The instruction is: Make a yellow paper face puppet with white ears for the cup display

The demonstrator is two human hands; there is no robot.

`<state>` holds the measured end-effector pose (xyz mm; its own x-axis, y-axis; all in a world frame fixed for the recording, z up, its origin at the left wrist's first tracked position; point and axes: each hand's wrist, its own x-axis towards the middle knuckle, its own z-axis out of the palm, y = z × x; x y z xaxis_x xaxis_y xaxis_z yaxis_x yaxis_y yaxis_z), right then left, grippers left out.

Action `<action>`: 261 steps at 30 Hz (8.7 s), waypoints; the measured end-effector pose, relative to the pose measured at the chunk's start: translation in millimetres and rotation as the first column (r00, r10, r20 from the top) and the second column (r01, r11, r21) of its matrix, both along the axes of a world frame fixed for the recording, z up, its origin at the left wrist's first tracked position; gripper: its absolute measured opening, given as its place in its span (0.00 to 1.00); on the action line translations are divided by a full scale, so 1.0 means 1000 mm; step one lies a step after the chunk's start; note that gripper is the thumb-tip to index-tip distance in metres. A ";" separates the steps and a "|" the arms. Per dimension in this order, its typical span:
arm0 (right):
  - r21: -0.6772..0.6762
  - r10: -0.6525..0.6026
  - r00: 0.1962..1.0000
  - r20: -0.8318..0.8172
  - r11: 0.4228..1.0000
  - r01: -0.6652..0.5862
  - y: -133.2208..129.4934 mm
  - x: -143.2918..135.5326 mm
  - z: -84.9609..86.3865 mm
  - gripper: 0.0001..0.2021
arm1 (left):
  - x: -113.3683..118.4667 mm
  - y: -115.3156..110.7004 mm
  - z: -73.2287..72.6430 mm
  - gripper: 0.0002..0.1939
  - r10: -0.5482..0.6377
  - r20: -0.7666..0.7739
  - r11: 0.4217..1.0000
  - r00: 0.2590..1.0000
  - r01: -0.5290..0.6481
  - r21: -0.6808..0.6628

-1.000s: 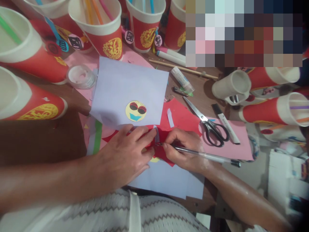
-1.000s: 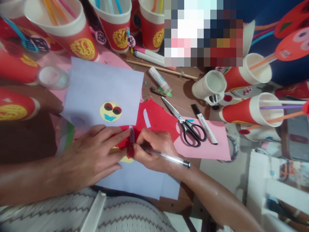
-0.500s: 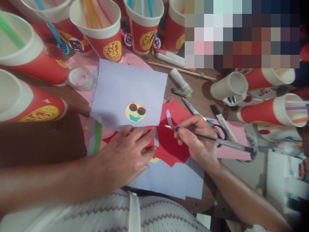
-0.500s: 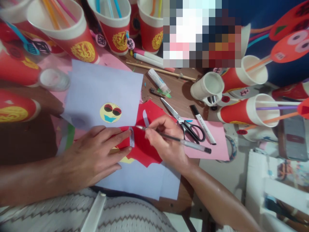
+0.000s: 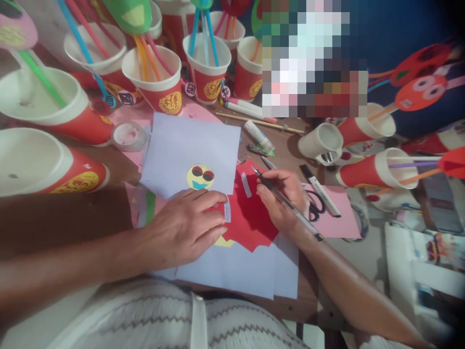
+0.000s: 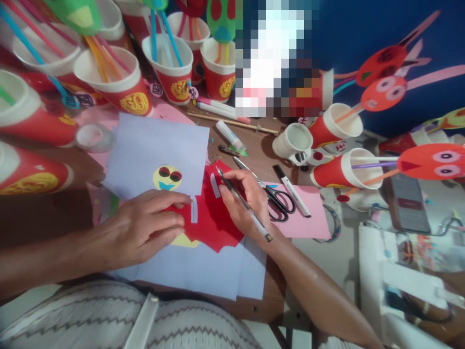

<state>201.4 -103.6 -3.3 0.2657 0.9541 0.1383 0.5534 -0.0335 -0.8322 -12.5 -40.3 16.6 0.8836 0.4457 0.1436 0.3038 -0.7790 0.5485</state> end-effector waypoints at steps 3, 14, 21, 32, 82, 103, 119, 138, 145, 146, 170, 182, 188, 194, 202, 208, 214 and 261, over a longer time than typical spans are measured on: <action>0.040 0.033 0.967 0.253 0.998 -0.045 -0.001 0.006 -0.002 0.09 | -0.003 0.007 0.006 0.11 0.059 0.069 0.998 0.996 -0.061 0.019; 0.040 0.207 0.593 0.778 0.926 -0.376 0.007 0.026 0.008 0.14 | -0.016 0.026 0.028 0.08 0.215 0.160 0.974 0.963 -0.224 0.040; 0.055 0.191 0.631 0.752 0.936 -0.349 0.008 0.032 0.013 0.11 | -0.013 0.022 0.028 0.09 0.242 0.109 0.967 0.964 -0.249 0.049; -0.020 0.263 0.964 -0.035 0.964 -0.264 -0.003 -0.007 0.015 0.08 | -0.001 -0.023 -0.001 0.10 -0.011 -0.078 0.969 0.997 0.030 0.244; -0.119 0.157 0.977 0.145 0.983 -0.140 -0.001 -0.024 0.002 0.04 | -0.001 -0.019 -0.009 0.11 -0.024 -0.125 0.989 0.992 0.042 0.141; -0.148 0.158 0.983 0.097 0.979 -0.143 0.002 -0.024 0.003 0.04 | -0.002 -0.019 -0.009 0.11 -0.024 -0.114 0.991 0.993 0.039 0.128; -0.123 0.071 0.970 -0.233 0.987 -0.102 0.002 -0.019 -0.001 0.05 | -0.001 -0.018 -0.009 0.08 -0.033 -0.102 0.991 0.994 0.045 0.124; 0.186 0.001 0.935 0.354 0.980 -0.072 -0.006 -0.009 -0.016 0.12 | -0.005 -0.018 -0.008 0.09 0.064 0.154 0.971 0.986 -0.097 0.219; 0.106 0.012 0.746 0.666 0.988 -0.111 0.006 -0.004 -0.018 0.14 | -0.012 -0.007 -0.005 0.08 0.056 0.328 0.987 0.943 -0.101 0.124; 0.088 0.012 0.735 0.678 0.991 -0.097 0.007 -0.004 -0.019 0.14 | -0.012 -0.006 -0.005 0.07 0.066 0.353 0.988 0.933 -0.110 0.105; 0.087 0.069 0.763 0.643 0.983 -0.162 0.012 -0.004 -0.019 0.12 | -0.015 0.013 -0.007 0.05 0.403 0.374 0.914 0.835 -0.353 -0.198; 0.024 0.113 0.880 0.462 0.990 -0.140 0.014 -0.008 -0.015 0.11 | -0.015 0.013 -0.005 0.06 0.440 0.295 0.898 0.848 -0.410 -0.161; -0.100 0.048 0.998 0.038 0.994 -0.044 0.013 -0.007 -0.003 0.11 | -0.015 0.017 -0.003 0.05 0.458 0.324 0.888 0.828 -0.410 -0.207; -0.125 0.028 0.875 -0.484 0.987 -0.101 0.008 -0.014 0.010 0.11 | -0.015 0.020 -0.002 0.06 0.405 0.305 0.903 0.862 -0.324 -0.282; -0.126 0.087 0.718 -0.690 0.963 -0.238 0.008 -0.047 0.020 0.09 | -0.012 0.015 0.000 0.08 0.395 0.220 0.828 0.892 -0.242 -0.505; -0.134 0.127 0.768 -0.627 0.955 -0.266 0.008 -0.065 0.019 0.10 | -0.011 0.013 0.002 0.07 0.410 0.129 0.719 0.903 -0.232 -0.656; -0.105 0.158 0.829 -0.537 0.962 -0.251 0.009 -0.052 0.019 0.07 | -0.010 0.014 0.001 0.09 0.441 0.021 0.586 0.897 -0.270 -0.764; 0.061 0.335 0.931 0.146 0.936 -0.346 0.016 -0.020 0.024 0.08 | -0.015 0.032 0.025 0.11 0.270 -0.081 0.720 0.959 -0.257 -0.645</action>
<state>181.0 -87.3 20.7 -0.0991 0.9672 0.2338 0.6238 0.2435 -0.7427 -28.0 -7.8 41.6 0.7166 0.6512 -0.2501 0.4285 -0.1281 0.8944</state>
